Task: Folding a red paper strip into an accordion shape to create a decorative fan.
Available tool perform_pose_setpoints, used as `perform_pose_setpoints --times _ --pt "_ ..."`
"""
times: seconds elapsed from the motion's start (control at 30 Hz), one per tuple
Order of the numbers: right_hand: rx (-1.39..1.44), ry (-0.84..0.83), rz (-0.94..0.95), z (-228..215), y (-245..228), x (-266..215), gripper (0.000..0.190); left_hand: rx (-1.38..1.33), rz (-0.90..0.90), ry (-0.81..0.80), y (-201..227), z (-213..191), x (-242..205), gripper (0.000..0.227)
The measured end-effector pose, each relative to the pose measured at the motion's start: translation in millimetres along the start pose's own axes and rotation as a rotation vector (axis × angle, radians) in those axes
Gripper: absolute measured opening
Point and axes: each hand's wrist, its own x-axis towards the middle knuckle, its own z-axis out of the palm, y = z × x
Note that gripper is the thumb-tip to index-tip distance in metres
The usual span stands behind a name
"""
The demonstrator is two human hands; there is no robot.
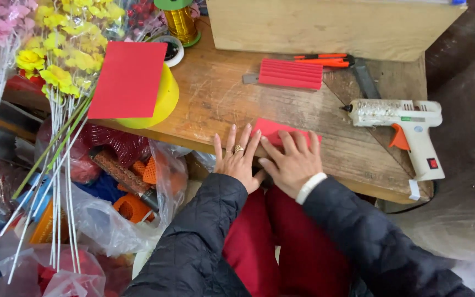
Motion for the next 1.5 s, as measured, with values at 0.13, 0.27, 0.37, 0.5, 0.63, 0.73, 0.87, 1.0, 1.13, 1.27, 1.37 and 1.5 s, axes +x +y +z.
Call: perform_pose_setpoints --times 0.13,0.27,0.37,0.5,0.63,0.73,0.87,1.0,1.13,1.27,1.37,1.5 --pt "0.018 -0.037 0.035 2.6 11.0 -2.4 0.046 -0.003 -0.014 -0.037 0.3 -2.3 1.6 0.110" --pt "0.018 -0.018 0.073 -7.5 46.2 -31.0 0.040 0.020 0.013 0.030 -2.5 3.8 1.1 0.104" --pt "0.051 -0.040 0.108 -11.3 67.2 -54.8 0.041 -0.005 0.016 0.031 -4.3 7.5 2.0 0.103" --pt "0.103 0.014 0.066 -6.6 83.8 -71.6 0.046 -0.014 0.012 0.010 -6.1 9.4 2.2 0.102" --pt "0.072 0.110 0.012 5.8 89.6 -81.3 0.047 -0.046 0.009 0.043 -3.2 16.8 -1.5 0.101" --pt "0.027 0.149 -0.007 11.9 84.2 -84.3 0.049 -0.245 -0.092 0.582 19.5 27.4 -16.7 0.092" --pt "0.097 0.217 -0.056 10.3 62.4 -88.7 0.046 -1.238 -0.722 0.698 59.9 49.1 -25.2 0.074" --pt "0.181 0.311 -0.177 -0.6 36.9 -90.7 0.041 -2.101 -0.941 0.472 48.9 80.2 0.2 0.070" --pt "0.235 0.335 -0.139 -14.6 28.9 -94.6 0.043 -2.079 -0.925 0.546 34.8 62.8 -5.8 0.030" --pt "0.192 0.344 -0.078 -5.0 24.3 -96.2 0.044 -2.038 -1.069 0.488 67.9 -1.8 -17.0 0.070" --pt "0.189 0.341 -0.109 3.2 20.1 -85.3 0.042 -1.956 -1.030 0.443 81.6 -13.2 -13.1 0.091" --pt "0.289 0.314 -0.119 10.6 10.8 -83.3 0.041 -1.868 -1.035 0.422 67.6 49.4 -7.7 0.091"
